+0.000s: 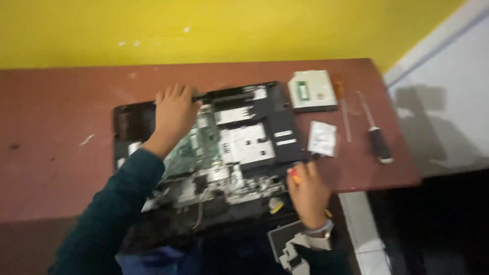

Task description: Disassembling and repairing internal laptop components using a screwdriver.

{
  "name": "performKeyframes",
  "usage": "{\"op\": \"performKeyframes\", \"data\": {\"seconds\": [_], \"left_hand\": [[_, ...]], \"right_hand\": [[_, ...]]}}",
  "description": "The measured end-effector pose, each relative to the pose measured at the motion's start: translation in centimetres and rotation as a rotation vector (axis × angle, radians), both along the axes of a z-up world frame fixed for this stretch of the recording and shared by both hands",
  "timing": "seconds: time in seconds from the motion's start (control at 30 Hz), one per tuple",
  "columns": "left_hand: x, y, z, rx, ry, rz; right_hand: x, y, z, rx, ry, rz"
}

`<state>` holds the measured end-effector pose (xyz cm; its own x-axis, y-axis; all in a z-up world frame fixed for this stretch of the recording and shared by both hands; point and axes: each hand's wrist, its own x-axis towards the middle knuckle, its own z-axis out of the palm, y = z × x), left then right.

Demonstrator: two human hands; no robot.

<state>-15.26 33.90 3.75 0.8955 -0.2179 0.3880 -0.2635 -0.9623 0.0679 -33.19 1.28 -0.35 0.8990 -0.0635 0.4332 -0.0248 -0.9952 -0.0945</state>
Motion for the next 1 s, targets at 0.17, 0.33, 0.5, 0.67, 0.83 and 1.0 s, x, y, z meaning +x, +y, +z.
{"op": "performKeyframes", "data": {"seconds": [0.17, 0.33, 0.5, 0.67, 0.83, 1.0], "left_hand": [[-4.6, 7.1, -6.7, -0.014, 0.106, 0.081], [-5.0, 7.7, -8.1, 0.068, 0.103, -0.016], [-6.8, 7.8, -7.1, 0.017, 0.176, -0.036], [-7.1, 8.0, -6.9, -0.009, 0.188, -0.037], [-7.1, 7.9, -6.3, -0.019, 0.187, -0.020], [-6.9, 8.3, -5.7, -0.098, 0.241, -0.032]], "right_hand": [[-0.4, -0.3, -1.1, 0.002, -0.016, -0.003], [-0.5, -0.9, -0.9, 0.230, 0.050, 0.019], [-0.8, -0.5, 4.9, 0.942, -0.244, 0.227], [3.7, 6.3, 10.7, 1.101, -0.349, 0.468], [13.0, 13.4, 9.9, 0.902, -0.120, 0.735], [16.5, 17.5, 2.1, -0.014, 0.259, 0.557]]}}
